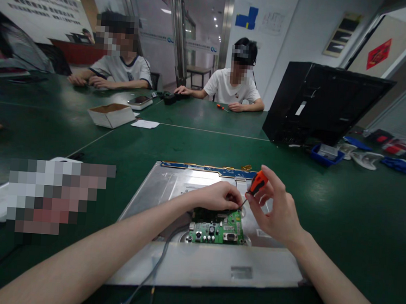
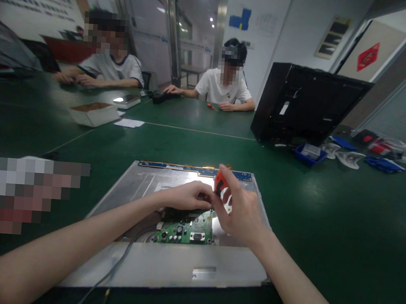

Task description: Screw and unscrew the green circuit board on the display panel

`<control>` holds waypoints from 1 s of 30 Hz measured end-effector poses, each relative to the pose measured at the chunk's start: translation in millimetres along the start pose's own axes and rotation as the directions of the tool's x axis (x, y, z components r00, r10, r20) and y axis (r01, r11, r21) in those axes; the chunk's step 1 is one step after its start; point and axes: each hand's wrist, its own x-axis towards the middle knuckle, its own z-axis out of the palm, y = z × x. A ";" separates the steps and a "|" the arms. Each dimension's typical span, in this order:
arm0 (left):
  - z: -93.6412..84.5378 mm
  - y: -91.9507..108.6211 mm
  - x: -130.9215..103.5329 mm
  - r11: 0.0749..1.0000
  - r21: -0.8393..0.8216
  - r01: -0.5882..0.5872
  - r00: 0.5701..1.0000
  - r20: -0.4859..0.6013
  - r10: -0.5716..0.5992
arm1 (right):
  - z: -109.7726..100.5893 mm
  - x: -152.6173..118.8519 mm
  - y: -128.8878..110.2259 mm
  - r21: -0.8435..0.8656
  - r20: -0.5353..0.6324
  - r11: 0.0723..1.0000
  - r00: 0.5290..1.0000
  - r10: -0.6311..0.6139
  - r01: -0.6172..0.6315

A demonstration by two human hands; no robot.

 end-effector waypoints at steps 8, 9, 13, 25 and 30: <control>0.4 0.4 0.0 1.000 -0.012 -0.018 1.000 -0.018 0.017 | 0.4 1.2 0.9 -0.062 -0.019 0.998 0.999 -0.030 0.029; 0.4 0.8 0.0 1.000 -0.016 -0.017 1.000 -0.017 0.017 | 0.3 1.1 0.8 -0.060 -0.017 0.998 1.000 -0.026 0.025; 0.2 2.2 0.3 1.000 -0.030 -0.003 1.000 -0.002 0.002 | -1.3 0.3 -0.1 -0.007 0.018 1.000 1.000 -0.016 0.016; 0.6 1.0 0.0 0.999 -0.034 0.008 1.000 -0.007 -0.008 | -0.1 1.6 -0.5 -0.017 -0.003 0.999 1.000 -0.031 0.031; -0.3 3.9 -0.4 0.999 -0.030 0.014 1.000 -0.009 -0.014 | -0.9 2.7 -0.4 -0.029 0.005 0.999 0.999 -0.036 0.036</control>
